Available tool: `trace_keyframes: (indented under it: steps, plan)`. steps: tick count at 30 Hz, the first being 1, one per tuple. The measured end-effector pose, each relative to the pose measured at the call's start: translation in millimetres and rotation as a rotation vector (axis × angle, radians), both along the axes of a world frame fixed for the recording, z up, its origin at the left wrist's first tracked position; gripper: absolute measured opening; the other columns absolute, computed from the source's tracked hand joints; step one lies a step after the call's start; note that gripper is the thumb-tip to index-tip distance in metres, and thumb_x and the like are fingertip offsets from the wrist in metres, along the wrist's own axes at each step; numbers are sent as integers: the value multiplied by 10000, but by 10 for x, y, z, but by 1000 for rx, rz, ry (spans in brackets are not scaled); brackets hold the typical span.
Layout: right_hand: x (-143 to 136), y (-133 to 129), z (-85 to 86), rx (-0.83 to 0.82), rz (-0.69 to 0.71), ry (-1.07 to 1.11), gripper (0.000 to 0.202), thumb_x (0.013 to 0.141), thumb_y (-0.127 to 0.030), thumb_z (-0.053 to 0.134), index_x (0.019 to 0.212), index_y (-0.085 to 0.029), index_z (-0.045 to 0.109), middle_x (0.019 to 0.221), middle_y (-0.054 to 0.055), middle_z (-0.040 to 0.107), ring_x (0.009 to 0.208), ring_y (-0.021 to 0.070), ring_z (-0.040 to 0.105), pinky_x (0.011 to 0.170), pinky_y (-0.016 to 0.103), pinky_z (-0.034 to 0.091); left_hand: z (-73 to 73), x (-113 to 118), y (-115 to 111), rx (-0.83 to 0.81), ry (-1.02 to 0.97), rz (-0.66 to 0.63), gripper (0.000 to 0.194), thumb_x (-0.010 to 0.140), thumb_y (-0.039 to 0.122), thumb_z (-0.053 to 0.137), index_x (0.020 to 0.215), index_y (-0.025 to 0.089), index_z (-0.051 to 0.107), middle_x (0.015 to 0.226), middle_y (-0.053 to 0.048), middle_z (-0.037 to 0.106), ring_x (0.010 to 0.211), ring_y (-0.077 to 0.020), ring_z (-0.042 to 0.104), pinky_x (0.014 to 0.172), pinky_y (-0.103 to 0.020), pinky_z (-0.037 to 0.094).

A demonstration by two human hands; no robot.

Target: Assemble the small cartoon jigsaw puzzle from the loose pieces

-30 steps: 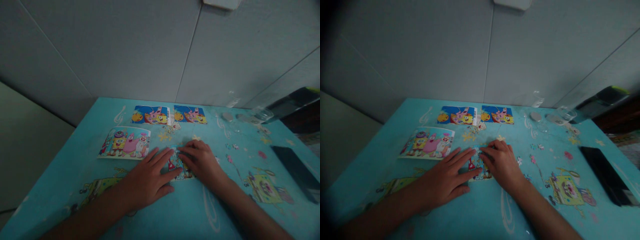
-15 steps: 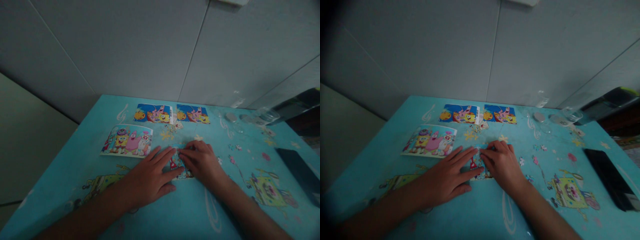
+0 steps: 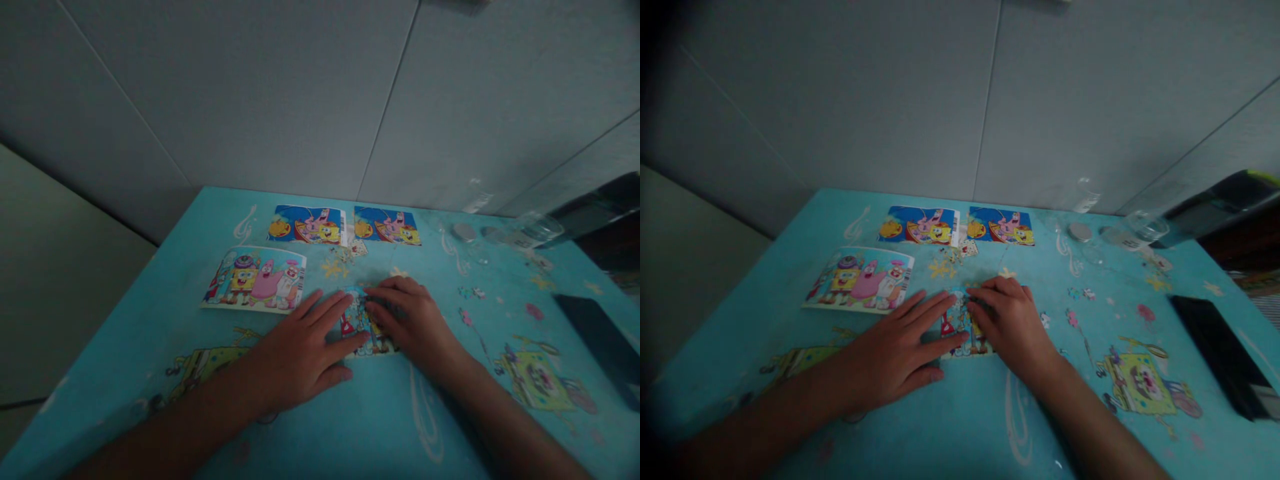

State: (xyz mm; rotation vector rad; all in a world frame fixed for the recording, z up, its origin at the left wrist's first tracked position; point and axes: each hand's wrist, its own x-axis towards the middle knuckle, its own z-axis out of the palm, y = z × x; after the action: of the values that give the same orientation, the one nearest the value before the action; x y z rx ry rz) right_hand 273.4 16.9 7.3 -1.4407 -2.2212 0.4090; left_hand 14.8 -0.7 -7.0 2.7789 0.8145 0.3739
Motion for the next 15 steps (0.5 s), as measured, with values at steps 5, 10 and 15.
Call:
trace_keyframes:
  steps: [5, 10, 15]
  plan:
    - [-6, 30, -105, -19, -9, -4, 226, 980, -325, 697, 1187, -273, 773, 1098, 81, 720, 1035, 257, 669, 900, 442, 529, 17, 5, 4, 7, 1, -4, 535, 1036, 499, 599, 1533, 327, 501, 1707, -178, 257, 1566, -378, 294, 1234, -633, 283]
    - [-55, 23, -80, -33, -30, -12, 210, 969, -324, 712, 1164, -291, 784, 1074, 81, 721, 1016, 261, 672, 879, 433, 530, 11, 6, 0, -5, -5, -5, 532, 1036, 487, 606, 1533, 328, 502, 1715, -158, 246, 1572, -374, 280, 1250, -621, 252]
    - [-65, 13, -29, -25, -33, -48, 205, 966, -302, 714, 1155, -291, 792, 1029, 71, 723, 977, 254, 665, 862, 425, 513, 18, 13, 0, -14, 9, -2, 537, 1035, 478, 609, 1534, 316, 497, 1703, -171, 272, 1562, -387, 301, 1241, -634, 257]
